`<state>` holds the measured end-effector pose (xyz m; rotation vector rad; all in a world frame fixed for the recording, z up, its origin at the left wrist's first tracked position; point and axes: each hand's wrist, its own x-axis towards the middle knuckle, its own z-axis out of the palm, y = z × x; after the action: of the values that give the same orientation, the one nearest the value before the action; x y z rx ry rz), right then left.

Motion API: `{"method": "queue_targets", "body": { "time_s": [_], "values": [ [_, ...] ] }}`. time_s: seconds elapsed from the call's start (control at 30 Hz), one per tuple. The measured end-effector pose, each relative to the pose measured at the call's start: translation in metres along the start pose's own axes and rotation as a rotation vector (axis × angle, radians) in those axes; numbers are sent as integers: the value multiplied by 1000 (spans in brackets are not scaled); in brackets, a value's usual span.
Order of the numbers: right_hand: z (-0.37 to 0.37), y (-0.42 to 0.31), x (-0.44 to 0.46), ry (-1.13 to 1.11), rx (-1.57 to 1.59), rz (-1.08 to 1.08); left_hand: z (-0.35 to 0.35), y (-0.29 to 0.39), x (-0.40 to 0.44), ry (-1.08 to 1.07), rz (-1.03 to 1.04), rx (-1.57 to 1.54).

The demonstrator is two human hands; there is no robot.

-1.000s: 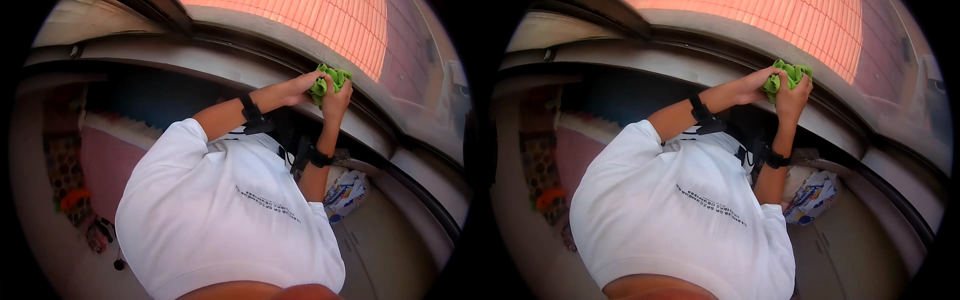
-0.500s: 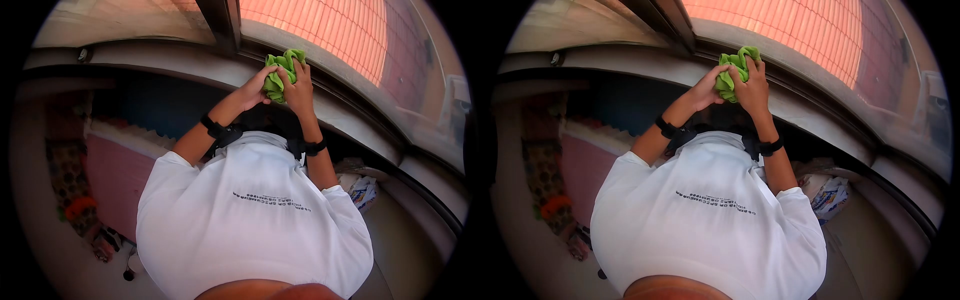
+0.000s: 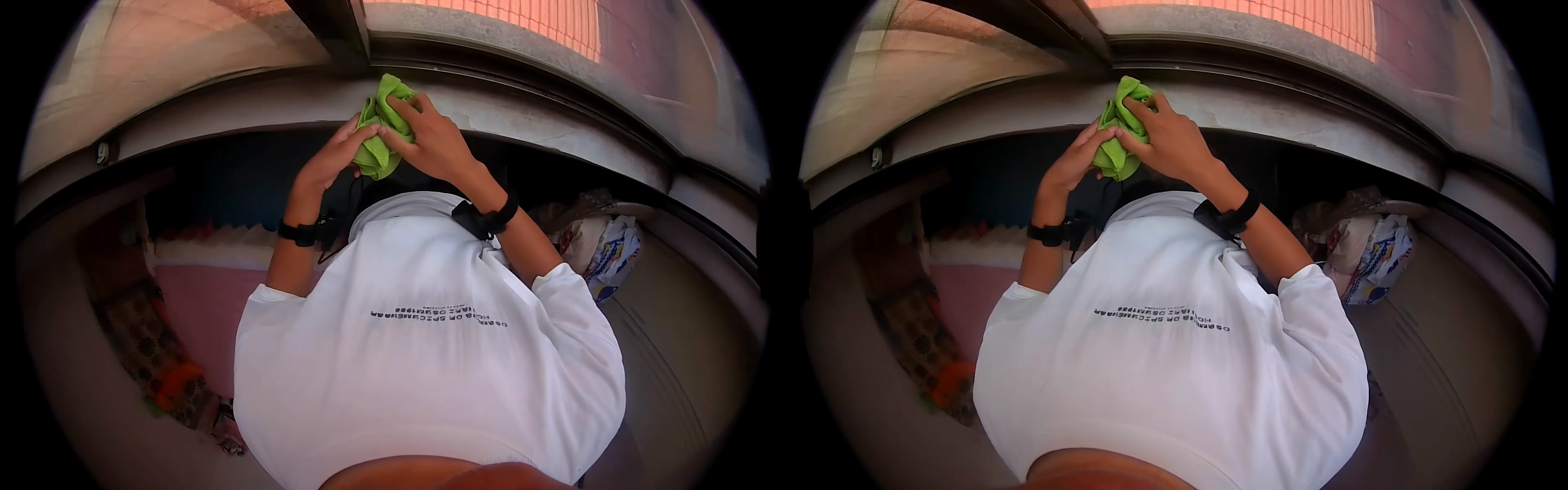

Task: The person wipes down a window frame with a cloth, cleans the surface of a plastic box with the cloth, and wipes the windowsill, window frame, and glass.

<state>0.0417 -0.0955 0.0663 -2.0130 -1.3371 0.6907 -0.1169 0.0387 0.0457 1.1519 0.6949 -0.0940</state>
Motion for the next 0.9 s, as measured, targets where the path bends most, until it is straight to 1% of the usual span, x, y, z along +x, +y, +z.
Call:
{"method": "queue_targets", "body": {
  "time_s": [0.07,0.17,0.2,0.23,0.27,0.33,0.37,0.4,0.43,0.47,0.5,0.53,0.57,0.6,0.67,0.7,0.8,0.83,0.87,0.9],
  "values": [
    [-1,1,-7,15,-14,20,-1,2,1,-47,-39,5],
    [-3,9,-19,52,-32,17,4,0,12,-89,-50,107],
    [-3,11,-22,64,-24,19,6,-4,17,6,89,135],
    [-12,23,-35,88,-10,13,25,-6,23,103,235,175],
    [-21,34,-47,109,-3,21,41,-7,28,89,235,194],
    [-37,54,-68,116,55,23,64,-2,34,146,265,272],
    [-41,60,-73,129,56,30,72,-2,36,192,303,364],
    [-27,47,-55,127,26,27,48,-2,37,178,289,337],
    [-27,44,-56,151,-9,-6,49,-2,35,164,310,379],
    [-30,56,-62,145,-8,-7,56,-3,34,161,308,426],
    [-46,89,-80,180,-88,-25,85,-5,37,183,299,441],
    [-59,82,-79,219,-193,-32,94,-6,39,66,259,384],
    [-75,80,-95,335,-129,-44,120,-11,48,-45,220,332],
    [-89,97,-107,332,-122,-67,166,-19,61,-234,159,214],
    [-106,132,-137,602,-59,63,188,-21,71,-338,152,157],
    [-117,150,-151,717,-15,113,236,-31,89,-448,154,293],
    [-136,195,-176,858,-92,179,300,-44,118,-469,165,317],
    [-144,204,-180,866,-80,226,320,-53,126,-379,243,284],
    [-151,210,-182,876,-74,273,331,-51,131,-377,243,282],
    [-157,214,-179,869,-80,260,339,-48,139,-353,215,251]
  ]
}}
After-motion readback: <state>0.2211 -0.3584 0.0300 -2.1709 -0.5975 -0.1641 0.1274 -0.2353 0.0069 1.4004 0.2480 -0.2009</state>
